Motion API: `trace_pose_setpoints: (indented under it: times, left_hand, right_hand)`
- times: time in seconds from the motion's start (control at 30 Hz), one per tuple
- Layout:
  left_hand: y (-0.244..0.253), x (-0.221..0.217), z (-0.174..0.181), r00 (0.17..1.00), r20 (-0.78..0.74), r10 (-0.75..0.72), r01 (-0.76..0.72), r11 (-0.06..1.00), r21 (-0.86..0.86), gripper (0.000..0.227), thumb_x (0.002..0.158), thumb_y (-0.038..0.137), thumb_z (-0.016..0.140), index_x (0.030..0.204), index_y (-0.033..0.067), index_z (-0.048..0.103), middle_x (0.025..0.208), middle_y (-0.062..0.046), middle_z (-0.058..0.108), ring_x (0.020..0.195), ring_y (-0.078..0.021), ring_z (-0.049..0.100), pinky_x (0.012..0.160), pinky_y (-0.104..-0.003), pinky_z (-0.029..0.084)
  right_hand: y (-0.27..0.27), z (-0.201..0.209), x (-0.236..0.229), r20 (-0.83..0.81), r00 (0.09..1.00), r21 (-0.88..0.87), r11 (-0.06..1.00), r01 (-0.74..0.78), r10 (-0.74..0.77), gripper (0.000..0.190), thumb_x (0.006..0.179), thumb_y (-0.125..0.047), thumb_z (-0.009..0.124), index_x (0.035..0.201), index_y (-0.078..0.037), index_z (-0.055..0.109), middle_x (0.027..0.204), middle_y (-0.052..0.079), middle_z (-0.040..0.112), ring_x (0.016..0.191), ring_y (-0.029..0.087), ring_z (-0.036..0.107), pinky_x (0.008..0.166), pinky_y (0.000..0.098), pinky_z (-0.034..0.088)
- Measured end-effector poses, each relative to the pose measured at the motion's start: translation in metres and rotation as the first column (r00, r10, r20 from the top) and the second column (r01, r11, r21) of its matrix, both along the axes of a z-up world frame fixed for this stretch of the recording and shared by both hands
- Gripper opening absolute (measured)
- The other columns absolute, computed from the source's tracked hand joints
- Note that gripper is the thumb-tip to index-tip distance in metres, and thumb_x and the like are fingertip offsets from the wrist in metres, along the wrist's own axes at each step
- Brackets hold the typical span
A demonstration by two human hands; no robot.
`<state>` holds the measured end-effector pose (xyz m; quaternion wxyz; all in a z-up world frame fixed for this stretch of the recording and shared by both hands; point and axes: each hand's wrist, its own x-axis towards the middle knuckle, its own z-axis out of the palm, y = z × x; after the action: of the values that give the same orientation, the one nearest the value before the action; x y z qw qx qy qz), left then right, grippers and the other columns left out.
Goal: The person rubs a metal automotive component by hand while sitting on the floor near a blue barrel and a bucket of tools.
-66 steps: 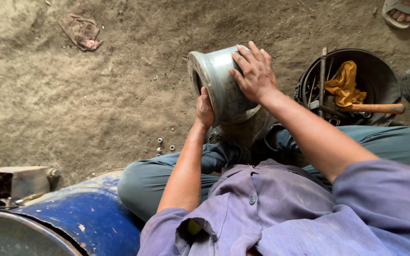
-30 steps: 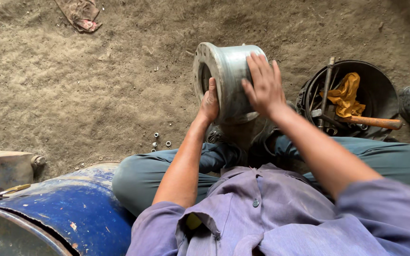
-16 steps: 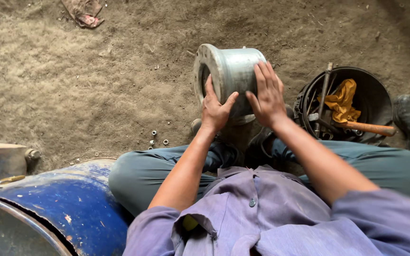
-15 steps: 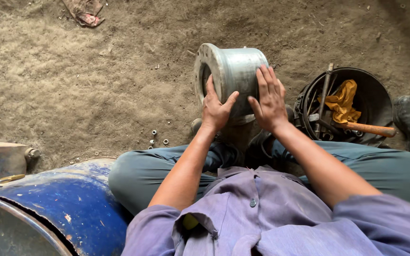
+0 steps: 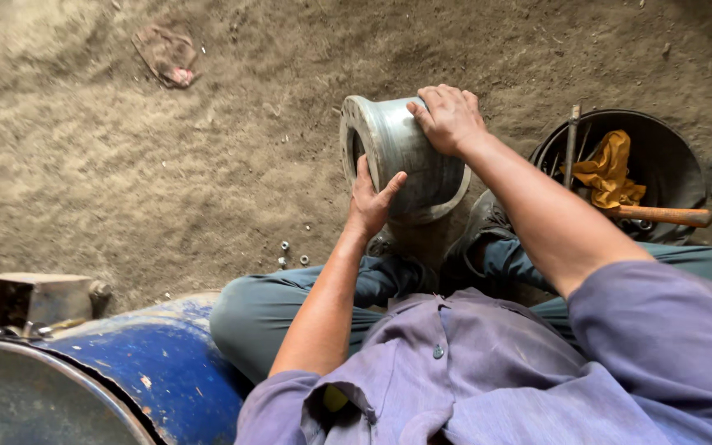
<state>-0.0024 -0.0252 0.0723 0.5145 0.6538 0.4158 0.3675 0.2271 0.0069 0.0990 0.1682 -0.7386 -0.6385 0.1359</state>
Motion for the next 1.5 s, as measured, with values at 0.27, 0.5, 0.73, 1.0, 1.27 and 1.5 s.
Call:
trace_pose_setpoints:
  times: [0.27,0.5,0.73,1.0,1.27,1.5]
  left_hand:
    - [0.001,-0.003,0.01,0.999,0.03,-0.028,0.029,0.999,-0.027,0.072,0.09,0.041,0.077,0.139,-0.0024,0.048,0.123,-0.021,0.071,0.113,-0.031,0.069,0.097,-0.039,0.054]
    - [0.003,0.001,0.015,0.997,0.069,-0.022,0.022,1.0,0.014,0.07,0.09,0.04,0.077,0.137,-0.0034,0.049,0.121,-0.021,0.072,0.111,-0.0311,0.07,0.097,-0.039,0.054]
    - [0.001,0.0,0.015,0.999,0.048,-0.012,0.013,1.0,-0.004,0.063,0.089,0.036,0.079,0.133,0.0,0.052,0.116,-0.019,0.074,0.107,-0.03,0.071,0.094,-0.039,0.055]
    - [0.004,0.0,0.011,0.999,0.034,-0.002,0.002,1.0,-0.003,0.061,0.089,0.035,0.079,0.132,0.0012,0.052,0.116,-0.019,0.074,0.107,-0.0265,0.072,0.093,-0.039,0.055]
    - [0.003,0.001,0.018,0.999,0.045,-0.011,0.011,1.0,0.001,0.066,0.089,0.037,0.079,0.136,-0.0005,0.05,0.121,-0.02,0.071,0.11,-0.0285,0.069,0.095,-0.039,0.054]
    - [0.003,-0.002,0.013,0.999,0.029,-0.022,0.022,1.0,0.01,0.066,0.09,0.038,0.078,0.136,-0.0003,0.05,0.12,-0.02,0.071,0.111,-0.0301,0.069,0.097,-0.04,0.054]
  right_hand:
    - [-0.1,-0.001,-0.011,0.029,0.999,0.258,0.965,-0.047,0.041,0.071,0.107,-0.057,0.041,0.154,-0.004,0.047,0.161,0.019,0.045,0.152,0.039,0.032,0.122,0.0596,0.017]
    - [-0.035,0.0,0.004,0.042,0.999,0.127,0.992,-0.021,0.016,0.077,0.103,-0.065,0.04,0.152,-0.006,0.048,0.158,0.017,0.046,0.15,0.038,0.032,0.121,0.0555,0.017]
    - [-0.015,-0.005,0.002,0.013,0.999,0.052,0.998,0.034,-0.034,0.084,0.099,-0.072,0.037,0.151,-0.007,0.047,0.158,0.017,0.044,0.152,0.038,0.028,0.122,0.0551,0.017]
    - [-0.094,-0.003,-0.005,0.152,0.988,0.168,0.986,-0.013,-0.013,0.1,0.096,-0.081,0.039,0.158,-0.003,0.041,0.164,0.019,0.038,0.154,0.038,0.026,0.123,0.0555,0.019]
    - [-0.009,0.012,0.013,0.0,0.999,-0.128,0.99,0.054,-0.055,0.086,0.093,-0.076,0.039,0.152,-0.015,0.045,0.164,0.009,0.034,0.155,0.033,0.021,0.122,0.0516,0.016]
    - [-0.042,0.0,0.002,0.029,0.997,0.053,0.997,0.065,-0.066,0.093,0.096,-0.08,0.035,0.156,-0.01,0.042,0.165,0.016,0.034,0.155,0.036,0.023,0.123,0.0548,0.019]
